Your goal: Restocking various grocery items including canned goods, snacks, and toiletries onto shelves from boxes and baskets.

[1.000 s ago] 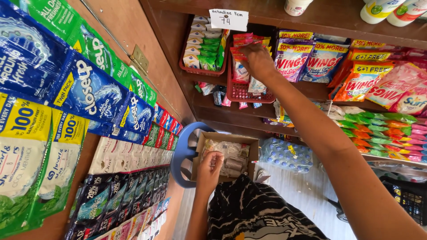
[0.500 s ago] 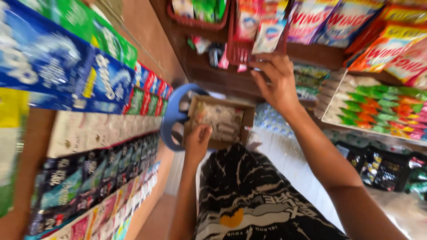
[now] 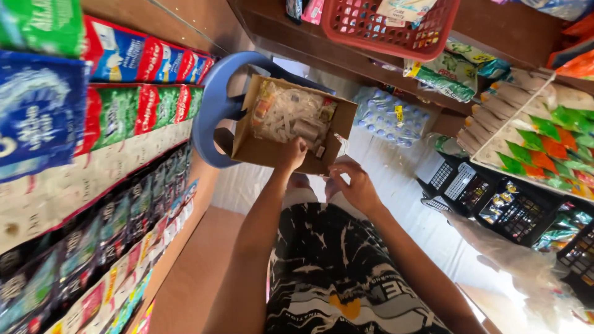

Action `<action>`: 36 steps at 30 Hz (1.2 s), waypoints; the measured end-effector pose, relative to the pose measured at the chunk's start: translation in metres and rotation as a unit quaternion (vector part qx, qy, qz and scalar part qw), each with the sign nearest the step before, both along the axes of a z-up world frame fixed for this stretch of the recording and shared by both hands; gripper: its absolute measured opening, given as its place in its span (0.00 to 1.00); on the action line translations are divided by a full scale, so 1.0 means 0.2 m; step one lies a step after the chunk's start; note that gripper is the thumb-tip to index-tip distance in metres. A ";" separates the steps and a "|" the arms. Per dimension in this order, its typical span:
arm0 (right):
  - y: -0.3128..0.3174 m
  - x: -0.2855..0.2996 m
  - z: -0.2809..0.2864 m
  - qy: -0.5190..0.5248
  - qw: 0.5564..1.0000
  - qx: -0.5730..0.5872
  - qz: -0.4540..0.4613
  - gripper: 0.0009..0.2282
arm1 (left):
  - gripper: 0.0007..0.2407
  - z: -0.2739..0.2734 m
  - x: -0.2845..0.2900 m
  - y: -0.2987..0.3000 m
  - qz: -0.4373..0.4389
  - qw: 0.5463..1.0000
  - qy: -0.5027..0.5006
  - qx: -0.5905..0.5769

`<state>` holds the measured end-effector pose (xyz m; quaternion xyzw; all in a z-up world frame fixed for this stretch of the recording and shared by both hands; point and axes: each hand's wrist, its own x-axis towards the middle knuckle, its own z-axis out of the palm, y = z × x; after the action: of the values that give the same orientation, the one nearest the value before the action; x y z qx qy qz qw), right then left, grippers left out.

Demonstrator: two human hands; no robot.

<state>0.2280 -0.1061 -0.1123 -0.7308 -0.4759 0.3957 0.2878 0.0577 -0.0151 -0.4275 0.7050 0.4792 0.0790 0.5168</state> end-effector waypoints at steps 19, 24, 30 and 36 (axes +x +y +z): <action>-0.37 0.21 -0.29 0.055 0.983 -0.171 0.031 0.11 | 0.09 -0.46 0.38 -0.25 -0.045 0.976 0.210 -0.040; -0.46 0.26 -0.32 0.074 0.981 -0.178 0.038 0.11 | 0.09 -0.46 0.32 -0.24 -0.001 0.977 0.213 -0.007; -0.51 0.28 -0.27 0.134 0.979 -0.150 0.024 0.11 | 0.09 -0.81 0.22 -0.23 0.032 0.976 0.207 0.061; -0.52 0.35 -0.21 0.207 0.968 -0.139 -0.007 0.12 | 0.08 0.28 0.17 -0.15 0.090 0.984 0.147 0.040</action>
<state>0.2987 -0.2099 -0.1539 -0.6693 -0.3410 0.5986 0.2785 0.0927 -0.0443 -0.3711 0.6828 0.6079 0.0402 0.4032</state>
